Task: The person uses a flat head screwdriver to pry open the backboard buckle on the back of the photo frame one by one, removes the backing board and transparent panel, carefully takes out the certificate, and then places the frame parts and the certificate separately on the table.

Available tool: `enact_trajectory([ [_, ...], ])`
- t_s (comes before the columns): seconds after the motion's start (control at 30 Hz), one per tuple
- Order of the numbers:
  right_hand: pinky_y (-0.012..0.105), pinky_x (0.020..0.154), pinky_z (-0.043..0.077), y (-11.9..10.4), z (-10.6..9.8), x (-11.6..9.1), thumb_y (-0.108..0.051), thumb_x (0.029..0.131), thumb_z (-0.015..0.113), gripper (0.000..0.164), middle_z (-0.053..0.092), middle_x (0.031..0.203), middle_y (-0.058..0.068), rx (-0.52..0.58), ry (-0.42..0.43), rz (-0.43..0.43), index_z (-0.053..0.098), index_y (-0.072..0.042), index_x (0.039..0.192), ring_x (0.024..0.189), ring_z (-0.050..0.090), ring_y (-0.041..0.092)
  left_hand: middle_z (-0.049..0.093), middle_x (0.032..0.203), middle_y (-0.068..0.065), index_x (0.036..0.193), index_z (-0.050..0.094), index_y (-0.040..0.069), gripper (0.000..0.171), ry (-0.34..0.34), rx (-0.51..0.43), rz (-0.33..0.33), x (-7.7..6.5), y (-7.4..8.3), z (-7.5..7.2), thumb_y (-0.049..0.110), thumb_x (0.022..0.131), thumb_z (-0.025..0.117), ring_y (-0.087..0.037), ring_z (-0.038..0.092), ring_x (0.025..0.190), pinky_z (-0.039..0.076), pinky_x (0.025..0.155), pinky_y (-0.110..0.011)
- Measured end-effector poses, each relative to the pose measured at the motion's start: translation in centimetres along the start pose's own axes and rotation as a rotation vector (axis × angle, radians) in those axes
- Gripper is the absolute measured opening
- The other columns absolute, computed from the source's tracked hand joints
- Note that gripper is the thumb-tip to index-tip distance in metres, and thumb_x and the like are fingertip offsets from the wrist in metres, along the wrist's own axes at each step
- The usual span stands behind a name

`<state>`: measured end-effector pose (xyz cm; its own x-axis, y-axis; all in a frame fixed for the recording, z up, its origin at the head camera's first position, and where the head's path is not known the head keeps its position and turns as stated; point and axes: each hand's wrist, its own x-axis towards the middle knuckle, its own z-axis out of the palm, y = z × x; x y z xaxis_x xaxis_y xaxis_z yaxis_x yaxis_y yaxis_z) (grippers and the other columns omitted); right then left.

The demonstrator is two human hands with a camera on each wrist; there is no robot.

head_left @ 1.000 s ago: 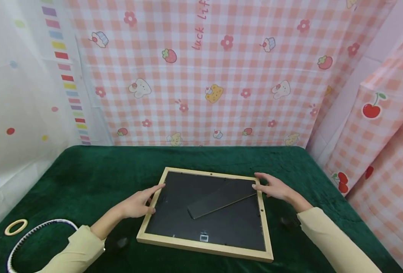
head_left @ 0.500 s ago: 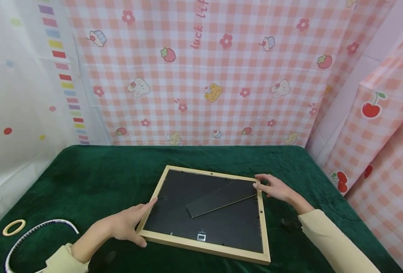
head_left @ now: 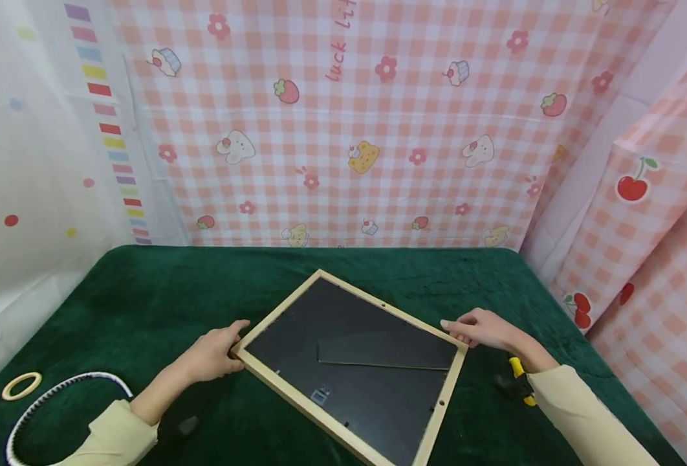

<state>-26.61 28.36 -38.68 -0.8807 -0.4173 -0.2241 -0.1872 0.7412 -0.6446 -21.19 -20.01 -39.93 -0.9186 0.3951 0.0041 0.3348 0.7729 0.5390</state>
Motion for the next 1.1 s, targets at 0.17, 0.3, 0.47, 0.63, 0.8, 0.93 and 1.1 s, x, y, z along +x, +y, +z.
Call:
enact_trajectory([
  [0.17,0.034,0.062,0.049,0.4,0.1,-0.8,-0.033,0.092,0.044,0.043,0.058,0.079,0.009,0.144,-0.159,-0.037,0.050,-0.001,0.120,0.068,0.058,0.025,0.054,0.096,-0.021,0.130,0.028,-0.008,0.072,0.128,-0.178,-0.075,1.5,-0.1,1.1,-0.009,0.067,0.063,-0.015,0.054,0.060,0.044,0.050,-0.027],
  [0.3,0.039,0.059,0.050,0.3,0.7,-0.9,-0.026,0.092,0.047,0.054,0.059,0.080,0.013,0.245,-0.293,-0.065,0.028,-0.004,0.137,0.065,0.060,0.031,0.041,0.120,-0.031,0.137,0.011,-0.006,0.089,0.197,-0.297,-0.126,2.5,0.1,1.8,-0.006,0.068,0.066,-0.019,0.057,0.065,0.046,0.057,-0.030],
  [0.47,0.042,0.059,0.050,0.0,1.7,-1.0,-0.020,0.091,0.051,0.063,0.061,0.077,0.017,0.351,-0.391,-0.094,0.015,-0.006,0.141,0.065,0.061,0.032,0.024,0.134,-0.030,0.138,0.004,-0.005,0.085,0.176,-0.514,-0.210,2.8,0.6,2.3,0.005,0.079,0.065,-0.027,0.060,0.084,0.046,0.076,-0.040],
  [0.63,0.043,0.059,0.050,-0.2,2.8,-1.1,-0.014,0.089,0.054,0.071,0.061,0.074,0.021,0.424,-0.437,-0.118,0.008,-0.006,0.142,0.064,0.062,0.027,0.027,0.135,-0.027,0.137,0.012,-0.007,0.078,0.148,-0.584,-0.175,3.7,0.9,2.9,0.011,0.082,0.063,-0.035,0.048,0.107,0.037,0.086,-0.047],
  [0.8,0.043,0.058,0.050,-0.7,4.1,-1.3,-0.013,0.086,0.057,0.079,0.062,0.075,0.020,0.454,-0.455,-0.137,0.001,-0.005,0.141,0.064,0.062,0.027,0.025,0.136,-0.026,0.136,0.019,-0.006,0.071,0.122,-0.569,-0.120,5.2,0.8,2.9,0.006,0.081,0.062,-0.038,0.041,0.113,0.036,0.087,-0.048],
  [0.93,0.043,0.060,0.050,-1.2,4.7,-1.7,-0.013,0.086,0.058,0.083,0.063,0.078,0.019,0.480,-0.461,-0.146,-0.005,-0.004,0.140,0.066,0.062,0.029,0.024,0.138,-0.024,0.137,0.019,-0.004,0.070,0.105,-0.558,-0.105,6.4,0.4,2.9,0.002,0.081,0.060,-0.038,0.040,0.114,0.037,0.087,-0.048],
  [1.1,0.043,0.059,0.050,-1.5,5.4,-2.2,-0.013,0.086,0.058,0.084,0.063,0.076,0.020,0.491,-0.436,-0.155,-0.006,-0.003,0.140,0.066,0.062,0.030,0.025,0.137,-0.023,0.137,0.018,-0.004,0.069,0.089,-0.539,-0.090,7.4,0.3,2.6,-0.001,0.081,0.059,-0.038,0.040,0.114,0.038,0.086,-0.046],
])
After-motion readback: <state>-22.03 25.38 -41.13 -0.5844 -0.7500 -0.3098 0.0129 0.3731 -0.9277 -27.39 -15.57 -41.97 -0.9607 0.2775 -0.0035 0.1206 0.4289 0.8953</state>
